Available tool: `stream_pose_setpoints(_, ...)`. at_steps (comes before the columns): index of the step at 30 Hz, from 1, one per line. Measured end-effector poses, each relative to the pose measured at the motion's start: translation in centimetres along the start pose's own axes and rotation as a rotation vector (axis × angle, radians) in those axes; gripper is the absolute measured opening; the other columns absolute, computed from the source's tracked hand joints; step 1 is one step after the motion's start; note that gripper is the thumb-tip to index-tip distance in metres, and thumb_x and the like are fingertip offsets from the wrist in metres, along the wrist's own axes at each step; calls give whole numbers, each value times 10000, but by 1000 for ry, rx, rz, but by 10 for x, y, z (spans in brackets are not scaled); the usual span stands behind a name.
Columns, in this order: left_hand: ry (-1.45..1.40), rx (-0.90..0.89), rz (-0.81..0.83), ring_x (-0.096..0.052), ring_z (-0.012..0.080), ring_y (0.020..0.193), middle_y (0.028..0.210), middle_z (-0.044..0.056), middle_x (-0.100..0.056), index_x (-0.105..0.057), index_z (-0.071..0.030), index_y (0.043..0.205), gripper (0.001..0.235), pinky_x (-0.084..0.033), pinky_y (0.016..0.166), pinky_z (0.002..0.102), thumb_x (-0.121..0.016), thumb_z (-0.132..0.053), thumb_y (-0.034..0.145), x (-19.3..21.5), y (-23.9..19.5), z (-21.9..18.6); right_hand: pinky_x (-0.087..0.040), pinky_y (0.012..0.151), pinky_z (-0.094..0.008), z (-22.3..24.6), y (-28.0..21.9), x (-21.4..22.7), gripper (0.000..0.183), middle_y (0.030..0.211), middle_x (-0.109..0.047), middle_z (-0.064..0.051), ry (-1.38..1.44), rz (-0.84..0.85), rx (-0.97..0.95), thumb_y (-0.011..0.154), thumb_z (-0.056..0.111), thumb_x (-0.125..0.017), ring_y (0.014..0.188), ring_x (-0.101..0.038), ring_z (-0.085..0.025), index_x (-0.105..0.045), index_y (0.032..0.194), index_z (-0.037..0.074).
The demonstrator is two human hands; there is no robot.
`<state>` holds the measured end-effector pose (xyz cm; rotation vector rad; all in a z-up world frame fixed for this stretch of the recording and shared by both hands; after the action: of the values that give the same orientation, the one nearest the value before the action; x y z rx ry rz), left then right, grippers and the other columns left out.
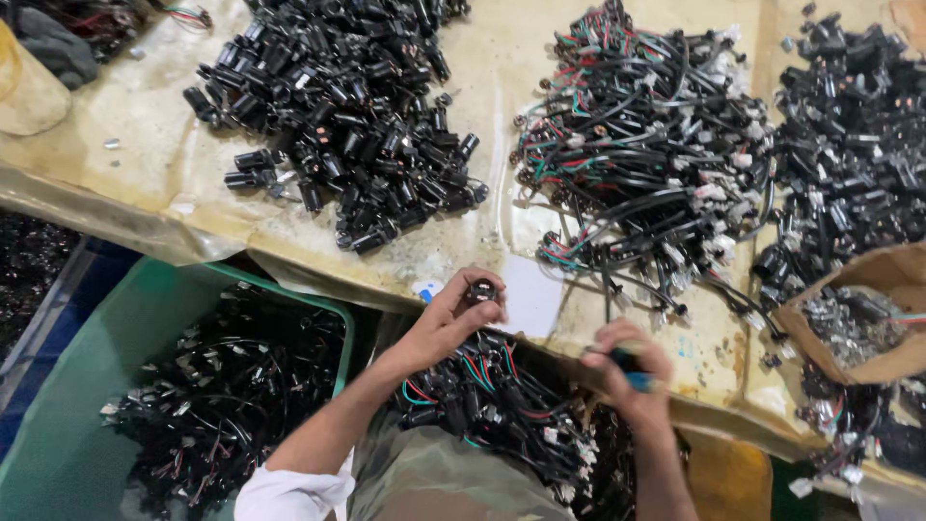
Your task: The person repeatedly picks small black cylindrical components and wire harnesses from piles on a table, uses pliers to strip or adjust wires, and places the assembled units into a green bin. The process is continuous and repetitive throughout the clip.
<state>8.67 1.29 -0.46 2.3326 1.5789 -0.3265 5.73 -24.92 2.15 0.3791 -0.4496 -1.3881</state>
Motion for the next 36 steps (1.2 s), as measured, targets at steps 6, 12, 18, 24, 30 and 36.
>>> stream_pose_setpoints(6,209,21,-9,-505,87,720,841,8,-582,-585,-21,1022,390,-395,608,250,-909,-114,827,-13,-11,2,-492,741,-298,27,20,17,213,926,-667,-76,-462,-53,-55,841,-8,-815,834,-632,-183,-625,932,21)
stream_pose_setpoints(12,161,212,17,-570,39,736,842,-56,-669,-684,-135,1145,278,-449,656,215,-740,-289,921,-16,-10,9,-485,656,-293,70,22,-11,241,800,-657,-60,-431,101,-25,762,27,-852,726,-646,-156,-625,839,44)
stream_pose_setpoints(18,511,-126,288,-682,141,716,844,65,-714,-716,-83,1030,230,-535,671,291,-762,-197,835,-50,-32,-8,-530,666,-268,105,32,-41,260,810,-689,-9,-170,111,85,745,92,-868,726,-659,-146,-638,865,86)
stream_pose_setpoints(24,520,-295,630,-687,311,742,806,99,-672,-680,-97,937,253,-534,675,375,-818,-262,803,-64,-35,-11,-506,728,-334,76,35,-86,273,846,-646,-78,-46,745,-128,712,74,-881,817,-639,-227,-675,886,32)
stream_pose_setpoints(30,784,-337,151,-681,306,682,761,94,-664,-683,-105,874,242,-534,589,382,-814,-224,709,-44,-35,-24,-503,696,-293,57,16,-84,231,833,-680,-36,-315,169,-215,813,164,-858,747,-653,-169,-647,837,72)
stream_pose_setpoints(36,793,-366,255,-646,300,598,730,73,-645,-670,-107,856,211,-497,527,413,-816,-197,734,-88,-77,-13,-336,522,-265,72,-24,-75,608,684,-447,0,1141,141,-365,874,610,-759,572,-405,-102,-427,802,105)
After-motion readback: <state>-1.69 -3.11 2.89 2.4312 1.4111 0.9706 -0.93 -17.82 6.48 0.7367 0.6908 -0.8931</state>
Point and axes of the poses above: each hand's wrist, its own y-axis towards the middle knuckle, its own x-axis out of the back of the hand, z = x × y, the point moved 5 cm from there along y, towards the middle knuckle
